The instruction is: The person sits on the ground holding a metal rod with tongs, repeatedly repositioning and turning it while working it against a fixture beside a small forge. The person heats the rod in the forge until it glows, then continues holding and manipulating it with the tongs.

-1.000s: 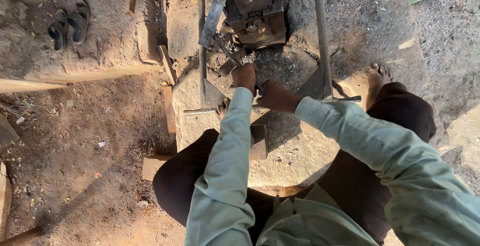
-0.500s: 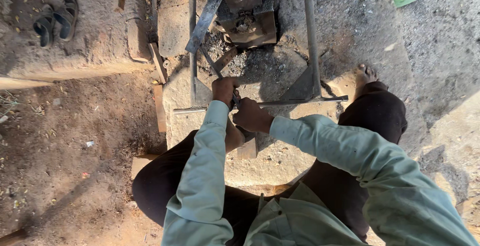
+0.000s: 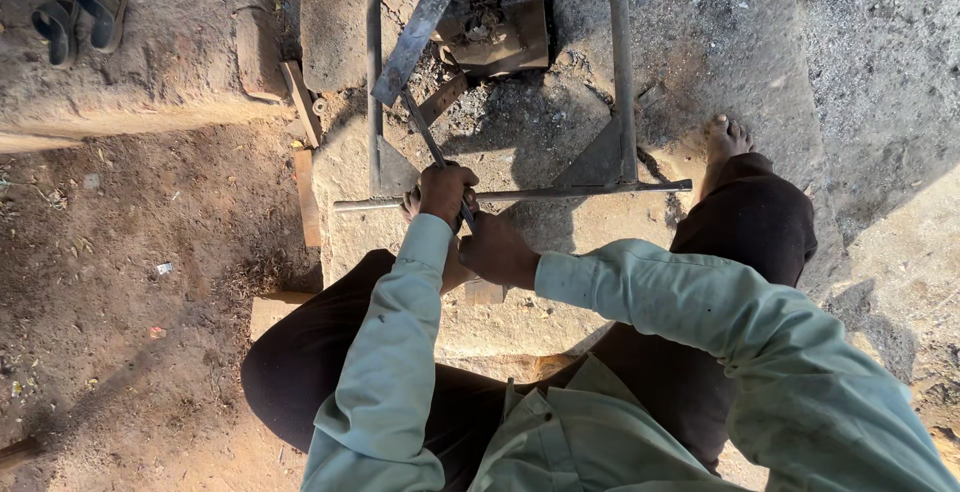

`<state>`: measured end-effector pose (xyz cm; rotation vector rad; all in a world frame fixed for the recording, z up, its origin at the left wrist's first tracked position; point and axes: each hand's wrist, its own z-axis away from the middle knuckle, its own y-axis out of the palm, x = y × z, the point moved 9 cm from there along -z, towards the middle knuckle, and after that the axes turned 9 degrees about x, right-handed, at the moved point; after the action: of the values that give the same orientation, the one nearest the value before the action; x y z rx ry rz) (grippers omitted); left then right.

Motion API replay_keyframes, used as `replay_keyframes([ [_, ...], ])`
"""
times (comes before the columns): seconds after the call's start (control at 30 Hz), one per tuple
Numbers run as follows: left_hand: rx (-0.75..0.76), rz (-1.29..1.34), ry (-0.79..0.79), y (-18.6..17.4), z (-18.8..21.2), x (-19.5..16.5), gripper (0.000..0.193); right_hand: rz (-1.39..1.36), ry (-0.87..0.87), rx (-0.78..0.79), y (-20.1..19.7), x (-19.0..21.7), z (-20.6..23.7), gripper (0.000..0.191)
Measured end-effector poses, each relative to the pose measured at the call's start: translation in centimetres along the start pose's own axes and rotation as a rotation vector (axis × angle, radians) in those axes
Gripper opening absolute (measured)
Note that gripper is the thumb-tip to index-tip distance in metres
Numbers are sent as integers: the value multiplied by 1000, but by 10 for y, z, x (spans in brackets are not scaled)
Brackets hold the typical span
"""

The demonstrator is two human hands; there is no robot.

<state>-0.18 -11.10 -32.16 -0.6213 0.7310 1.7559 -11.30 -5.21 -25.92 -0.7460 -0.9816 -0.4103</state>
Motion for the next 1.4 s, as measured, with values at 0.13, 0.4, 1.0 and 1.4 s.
replay_keyframes([
  [0.13,-19,-21,12,10,16,-8,13,-52,55,11,-2,-4,9,26],
  [0.4,-63,-67,13,15,7,-23,14,-127,58,-41,-11,-19,-15,29],
  [1.0,-64,-41,60,37,-30,-52,14,-26,14,-154,-55,-23,-41,21],
  [1.4,-42,-83,43,32,-23,-51,11,2,-10,-108,-45,-12,-39,22],
])
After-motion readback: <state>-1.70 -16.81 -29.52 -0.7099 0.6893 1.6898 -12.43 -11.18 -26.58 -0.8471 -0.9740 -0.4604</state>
